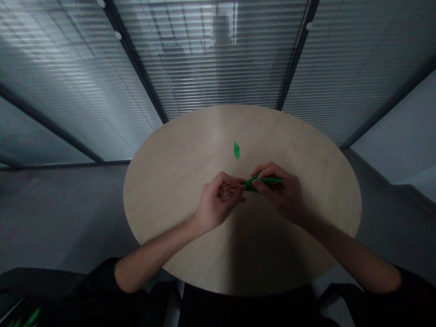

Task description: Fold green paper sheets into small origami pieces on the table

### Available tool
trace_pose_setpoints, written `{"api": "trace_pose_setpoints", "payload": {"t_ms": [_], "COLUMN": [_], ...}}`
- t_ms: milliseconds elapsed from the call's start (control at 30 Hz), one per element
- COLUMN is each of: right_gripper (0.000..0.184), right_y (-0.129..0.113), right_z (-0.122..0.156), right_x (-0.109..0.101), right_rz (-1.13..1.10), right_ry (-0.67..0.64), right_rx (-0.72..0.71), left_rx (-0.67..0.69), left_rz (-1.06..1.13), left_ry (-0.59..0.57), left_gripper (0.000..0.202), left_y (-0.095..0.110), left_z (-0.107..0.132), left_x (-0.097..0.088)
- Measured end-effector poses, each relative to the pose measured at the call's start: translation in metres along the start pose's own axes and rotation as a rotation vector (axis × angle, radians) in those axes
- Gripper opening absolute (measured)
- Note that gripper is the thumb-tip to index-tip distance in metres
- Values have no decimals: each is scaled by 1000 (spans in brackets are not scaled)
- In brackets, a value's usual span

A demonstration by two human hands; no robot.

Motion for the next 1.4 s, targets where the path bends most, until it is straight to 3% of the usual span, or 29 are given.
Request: {"api": "trace_pose_setpoints", "payload": {"t_ms": [300, 633, 900, 1400], "right_gripper": [12, 12, 11, 12], "right_y": [-1, -6, -13, -12], "right_z": [1, 2, 3, 2], "right_x": [-2, 0, 1, -1], "right_rz": [-11, 12, 153, 146], "right_ry": [22, 26, 18, 51], "right_rx": [-60, -115, -241, -158], "left_rx": [-94, -77, -121, -97], "left_rz": [59, 51, 79, 50], "left_ry": [-41, -25, -37, -57], "left_gripper": [25, 25, 30, 21], "left_y": [-2, 0, -3, -1], "left_z": [-1, -1, -3, -6], "left_x": [5, 5, 6, 4]}}
Point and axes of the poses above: each hand's wrist, its own z-axis away from the middle knuckle, its own x-axis out of the palm, y = z × x, the point moved 6 cm from there along -z, towards the middle knuckle, and after that the axes turned 15 degrees about -z, right-handed, at the moved point
